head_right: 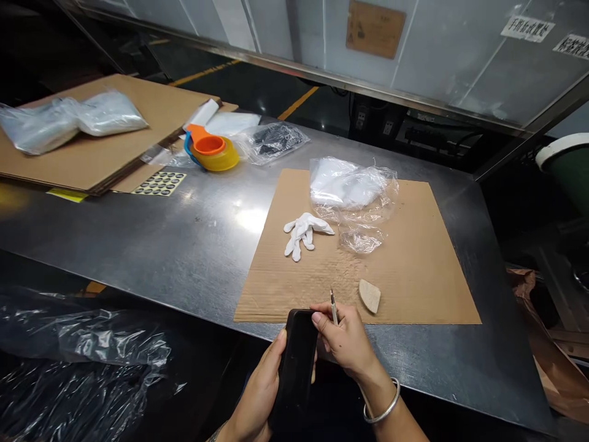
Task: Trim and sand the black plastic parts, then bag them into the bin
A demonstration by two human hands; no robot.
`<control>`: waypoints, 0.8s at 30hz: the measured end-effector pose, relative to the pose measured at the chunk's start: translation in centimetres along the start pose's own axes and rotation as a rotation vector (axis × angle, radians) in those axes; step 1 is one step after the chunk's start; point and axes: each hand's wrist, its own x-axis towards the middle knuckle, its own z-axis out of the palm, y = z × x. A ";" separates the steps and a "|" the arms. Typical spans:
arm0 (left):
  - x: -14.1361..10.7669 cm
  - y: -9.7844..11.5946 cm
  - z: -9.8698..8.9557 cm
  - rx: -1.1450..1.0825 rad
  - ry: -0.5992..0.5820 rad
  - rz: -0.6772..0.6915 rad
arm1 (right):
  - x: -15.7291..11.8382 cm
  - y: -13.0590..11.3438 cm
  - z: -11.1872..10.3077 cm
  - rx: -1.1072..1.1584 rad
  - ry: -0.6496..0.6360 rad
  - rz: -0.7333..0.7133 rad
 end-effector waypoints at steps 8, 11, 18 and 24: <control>-0.3 1.8 2.2 -0.165 -0.125 -0.067 | -2.9 0.7 1.0 0.189 -0.120 -0.060; 0.4 2.4 2.3 -0.222 -0.182 -0.147 | -4.4 0.7 0.2 0.080 -0.187 -0.101; 1.4 3.7 1.8 -0.228 -0.318 -0.151 | -2.5 1.9 -8.8 -0.402 0.373 -0.121; 0.6 4.0 1.9 -0.131 -0.355 -0.096 | 1.6 4.3 -15.4 -1.098 0.810 -0.009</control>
